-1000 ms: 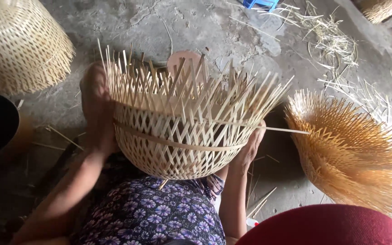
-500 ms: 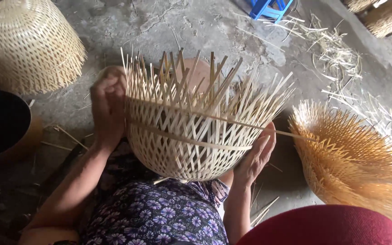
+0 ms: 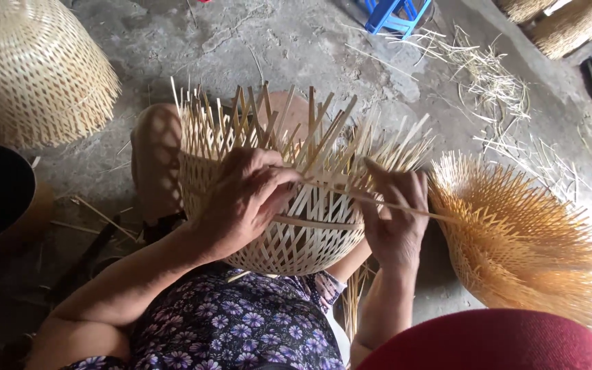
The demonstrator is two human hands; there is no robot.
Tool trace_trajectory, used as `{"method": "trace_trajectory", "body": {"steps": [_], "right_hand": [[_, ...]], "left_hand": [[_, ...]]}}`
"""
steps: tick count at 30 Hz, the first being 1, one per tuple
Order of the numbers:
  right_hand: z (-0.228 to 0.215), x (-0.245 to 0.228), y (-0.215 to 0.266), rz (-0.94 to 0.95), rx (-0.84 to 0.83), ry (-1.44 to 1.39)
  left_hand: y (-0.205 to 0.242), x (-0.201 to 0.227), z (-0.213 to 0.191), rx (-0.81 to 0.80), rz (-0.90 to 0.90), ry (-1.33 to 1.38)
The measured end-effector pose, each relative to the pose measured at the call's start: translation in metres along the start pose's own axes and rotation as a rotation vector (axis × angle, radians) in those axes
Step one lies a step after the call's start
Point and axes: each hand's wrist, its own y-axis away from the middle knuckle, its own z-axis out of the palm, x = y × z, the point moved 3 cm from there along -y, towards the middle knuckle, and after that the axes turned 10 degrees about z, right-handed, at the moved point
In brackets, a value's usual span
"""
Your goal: The person weaves a bamboo basket by hand, interlacing thin bamboo strips through the vertical spokes of the frame. They rotate the basket while tucking and pulling the strands to secure the weave.
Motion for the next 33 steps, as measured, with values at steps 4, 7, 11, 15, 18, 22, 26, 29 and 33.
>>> {"method": "trace_trajectory", "body": {"steps": [4,7,11,15,18,22,26,29,33], "right_hand": [[0.013,-0.004,-0.019,0.039,-0.311,0.151],[0.013,0.010,-0.020,0.130,-0.417,-0.370],[0.012,-0.014,-0.029,0.050,-0.388,-0.343],[0.008,-0.030,-0.034,-0.071,-0.323,0.122],[0.007,-0.034,-0.038,-0.085,-0.360,0.189],[0.023,-0.009,-0.037,-0.024,-0.463,-0.008],[0.024,-0.002,-0.032,0.191,-0.520,-0.381],[0.017,-0.020,-0.035,0.081,-0.424,-0.246],[0.009,-0.045,-0.038,-0.215,-0.351,0.028]], "left_hand": [[-0.002,-0.004,-0.001,-0.007,-0.030,0.088],[-0.002,-0.006,0.002,-0.003,-0.038,0.108],[-0.003,-0.005,0.003,0.016,-0.042,0.081],[-0.002,-0.005,0.003,-0.001,-0.044,0.095],[-0.005,-0.003,0.000,-0.003,-0.059,0.112],[-0.003,-0.003,0.002,-0.017,-0.082,0.107],[-0.006,-0.004,0.001,-0.021,-0.085,0.117],[-0.007,-0.003,0.002,-0.027,-0.085,0.102],[-0.006,-0.002,0.001,-0.022,-0.079,0.102]]}}
